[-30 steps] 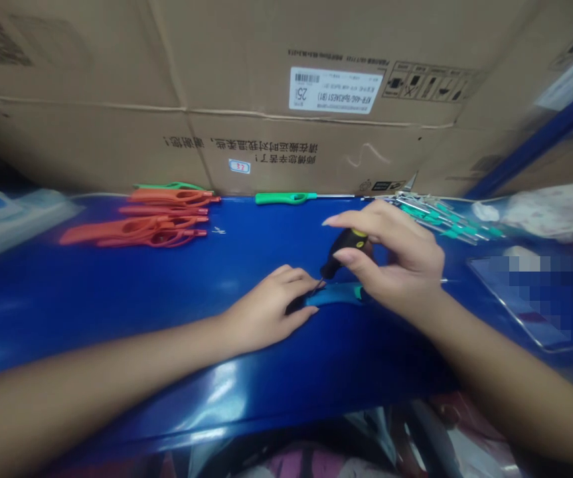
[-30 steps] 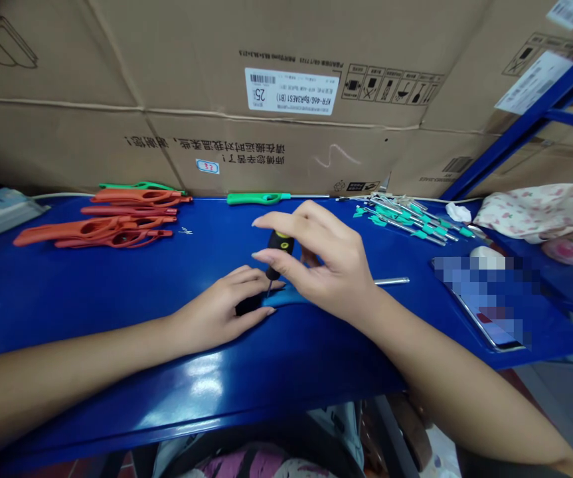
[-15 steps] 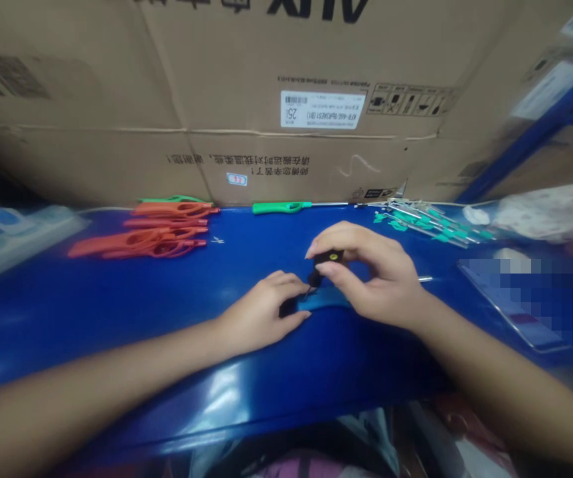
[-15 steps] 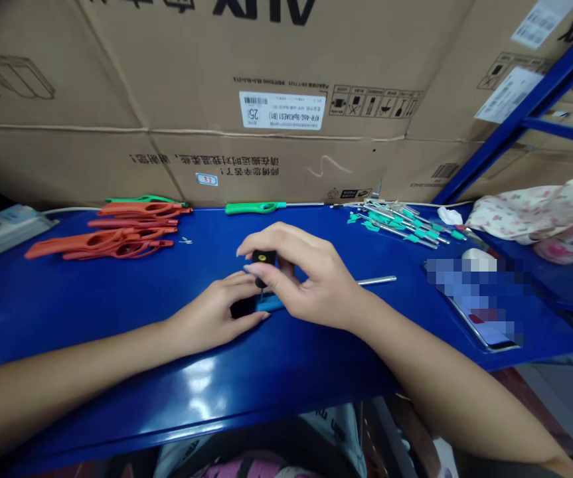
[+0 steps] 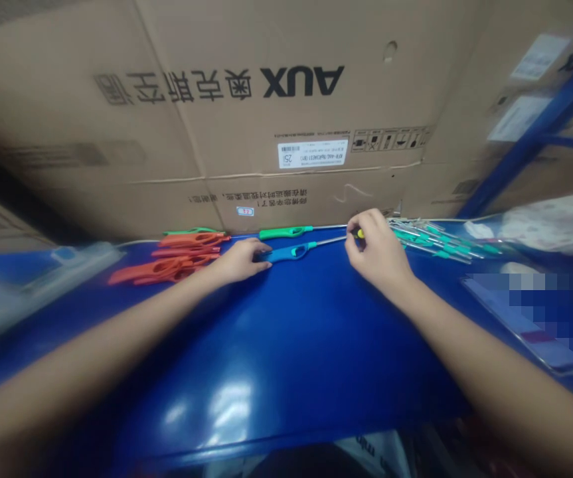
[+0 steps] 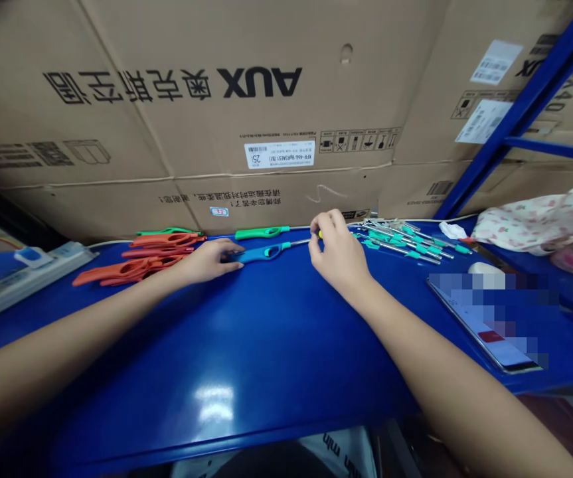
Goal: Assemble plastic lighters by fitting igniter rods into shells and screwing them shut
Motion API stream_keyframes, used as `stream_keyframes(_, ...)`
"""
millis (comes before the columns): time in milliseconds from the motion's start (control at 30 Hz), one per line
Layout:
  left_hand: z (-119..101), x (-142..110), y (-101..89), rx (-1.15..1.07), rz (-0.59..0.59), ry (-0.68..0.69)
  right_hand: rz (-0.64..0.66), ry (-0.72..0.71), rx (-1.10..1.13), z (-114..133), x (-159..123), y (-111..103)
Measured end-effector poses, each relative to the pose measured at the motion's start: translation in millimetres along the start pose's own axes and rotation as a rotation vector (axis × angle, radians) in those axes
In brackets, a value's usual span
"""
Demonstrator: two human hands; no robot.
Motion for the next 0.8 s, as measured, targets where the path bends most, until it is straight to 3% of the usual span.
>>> stream_keyframes(200,12,29,-2.1,0.075,-0.112,0.009,0.379,0.128,-0.277,-15,-10,36)
stream_keyframes(367,5,23,-10.8,0.119,-0.184,0.029,0.750,0.252,-0.394,-33,-30,60)
stream_keyframes(600,-22,-31,-29.2,0.152,-0.208,0.087,0.841,0.398,-0.458,-61,-36,61)
stream_keyframes(800,4,-68,-58.7,0.193,-0.219,0.075,0.828,0.467,-0.498,-91,-31,58)
Point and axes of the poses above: each hand's wrist, its own x-axis towards the middle knuckle, its own y-axis out of the palm, z = x × y, the point moved 10 cm from there along x, towards the middle knuckle, and after that the axes turned 3 degrees about -y, right-handed, at the moved point
